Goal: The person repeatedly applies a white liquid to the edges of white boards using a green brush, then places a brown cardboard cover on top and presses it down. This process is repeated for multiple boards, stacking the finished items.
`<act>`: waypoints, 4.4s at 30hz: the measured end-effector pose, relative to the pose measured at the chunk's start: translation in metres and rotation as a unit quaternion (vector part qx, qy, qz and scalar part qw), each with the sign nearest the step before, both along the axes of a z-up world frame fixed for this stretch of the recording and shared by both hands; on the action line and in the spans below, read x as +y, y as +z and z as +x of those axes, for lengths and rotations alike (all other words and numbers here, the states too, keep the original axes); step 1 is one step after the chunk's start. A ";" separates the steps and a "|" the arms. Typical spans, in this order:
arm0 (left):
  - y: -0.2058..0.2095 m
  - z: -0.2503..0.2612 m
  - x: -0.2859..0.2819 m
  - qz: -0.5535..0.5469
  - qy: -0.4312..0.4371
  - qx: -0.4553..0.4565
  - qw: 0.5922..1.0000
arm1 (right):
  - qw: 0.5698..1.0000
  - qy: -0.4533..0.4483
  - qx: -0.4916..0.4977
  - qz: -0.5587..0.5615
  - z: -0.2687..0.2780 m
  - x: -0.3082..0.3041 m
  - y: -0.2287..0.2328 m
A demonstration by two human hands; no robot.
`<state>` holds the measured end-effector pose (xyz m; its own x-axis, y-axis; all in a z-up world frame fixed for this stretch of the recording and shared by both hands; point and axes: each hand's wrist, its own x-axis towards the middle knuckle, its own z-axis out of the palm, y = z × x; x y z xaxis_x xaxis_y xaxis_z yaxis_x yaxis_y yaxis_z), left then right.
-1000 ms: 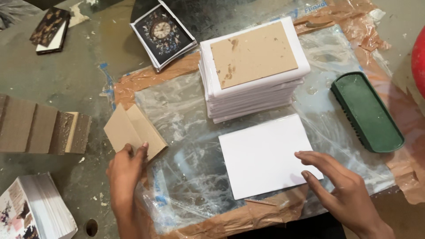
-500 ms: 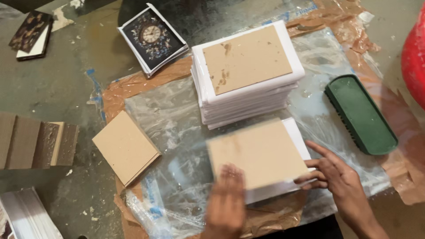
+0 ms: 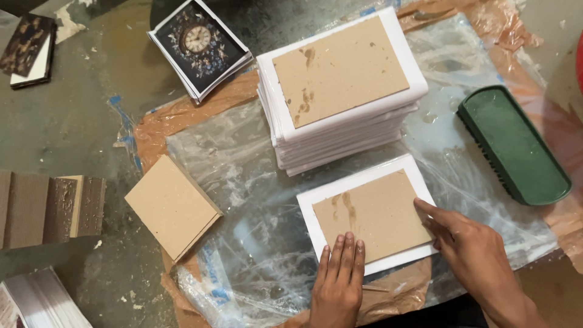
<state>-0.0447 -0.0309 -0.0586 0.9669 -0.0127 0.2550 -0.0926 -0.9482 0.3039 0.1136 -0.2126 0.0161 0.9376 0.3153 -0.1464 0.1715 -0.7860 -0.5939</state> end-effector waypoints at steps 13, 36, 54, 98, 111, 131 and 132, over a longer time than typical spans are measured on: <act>0.004 0.000 0.004 -0.036 -0.022 0.028 0.999 | 0.986 0.083 -0.009 -0.144 -0.006 -0.005 -0.006; 0.075 0.065 0.059 -0.131 0.273 0.100 0.948 | 0.945 0.228 -0.146 -0.183 -0.019 0.056 -0.020; 0.082 0.067 0.058 -0.136 0.268 0.089 0.950 | 0.943 0.218 -0.191 -0.161 -0.023 0.051 -0.027; 0.048 0.069 0.055 -0.252 0.321 -0.003 0.913 | 0.949 0.204 -0.210 -0.115 -0.024 0.047 -0.027; 0.069 0.041 0.024 -0.497 0.191 0.068 0.843 | 0.974 0.090 -0.128 0.165 -0.065 0.023 -0.037; 0.090 0.062 0.077 -0.565 0.089 0.112 0.812 | 0.894 0.135 0.265 0.335 0.066 0.001 -0.010; 0.100 0.069 0.080 -0.515 0.071 0.078 0.851 | 0.902 0.183 0.220 0.324 0.079 0.004 -0.002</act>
